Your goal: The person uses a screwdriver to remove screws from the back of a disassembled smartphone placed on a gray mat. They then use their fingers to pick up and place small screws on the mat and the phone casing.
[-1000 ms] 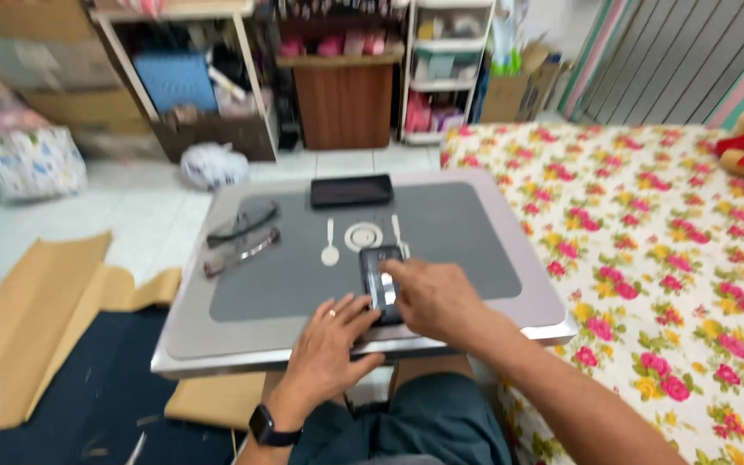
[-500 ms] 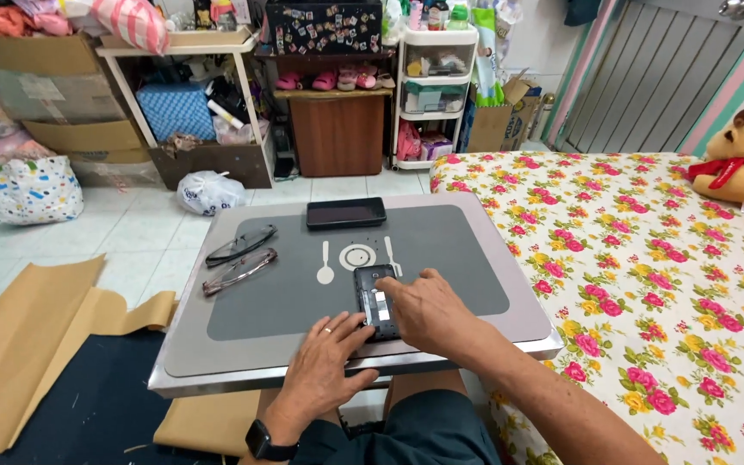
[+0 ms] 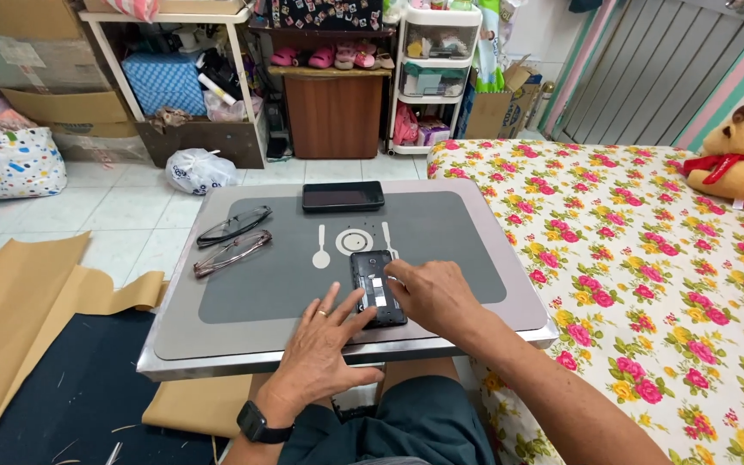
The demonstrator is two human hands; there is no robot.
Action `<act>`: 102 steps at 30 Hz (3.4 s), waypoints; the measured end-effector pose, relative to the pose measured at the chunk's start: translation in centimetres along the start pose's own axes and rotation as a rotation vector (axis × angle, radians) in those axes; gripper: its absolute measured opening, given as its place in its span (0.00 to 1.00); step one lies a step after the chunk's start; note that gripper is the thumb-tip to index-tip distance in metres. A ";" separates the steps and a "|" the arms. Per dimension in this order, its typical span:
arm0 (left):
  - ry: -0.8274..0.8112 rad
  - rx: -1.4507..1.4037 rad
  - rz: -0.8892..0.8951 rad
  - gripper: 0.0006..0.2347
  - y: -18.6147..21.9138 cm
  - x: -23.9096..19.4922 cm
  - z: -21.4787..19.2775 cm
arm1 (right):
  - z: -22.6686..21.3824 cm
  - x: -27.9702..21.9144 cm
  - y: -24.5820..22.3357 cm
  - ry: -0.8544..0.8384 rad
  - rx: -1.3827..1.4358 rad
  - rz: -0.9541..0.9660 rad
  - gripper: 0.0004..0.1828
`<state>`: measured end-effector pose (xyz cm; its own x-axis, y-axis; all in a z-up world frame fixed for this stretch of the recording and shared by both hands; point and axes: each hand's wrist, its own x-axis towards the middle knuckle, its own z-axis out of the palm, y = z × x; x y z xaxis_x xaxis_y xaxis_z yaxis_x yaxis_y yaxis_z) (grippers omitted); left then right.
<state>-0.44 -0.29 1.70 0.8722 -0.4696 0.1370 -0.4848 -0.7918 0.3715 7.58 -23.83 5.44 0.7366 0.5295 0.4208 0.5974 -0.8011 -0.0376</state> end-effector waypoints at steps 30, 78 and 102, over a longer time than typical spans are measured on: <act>0.158 0.099 0.068 0.51 -2.1 0.3 3.5 | -4.8 -0.3 -1.5 -0.057 0.150 -0.054 0.17; 0.189 0.142 0.048 0.43 -2.4 0.2 3.7 | -3.2 -1.6 0.2 0.009 0.072 -0.121 0.10; 0.137 0.137 0.084 0.42 -2.0 0.3 1.9 | -3.9 -1.7 0.4 -0.071 0.200 -0.017 0.23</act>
<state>0.67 0.35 -0.74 0.8244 -0.4866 0.2893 -0.5528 -0.8019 0.2265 5.31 -26.14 8.23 0.7425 0.5662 0.3580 0.6554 -0.7246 -0.2132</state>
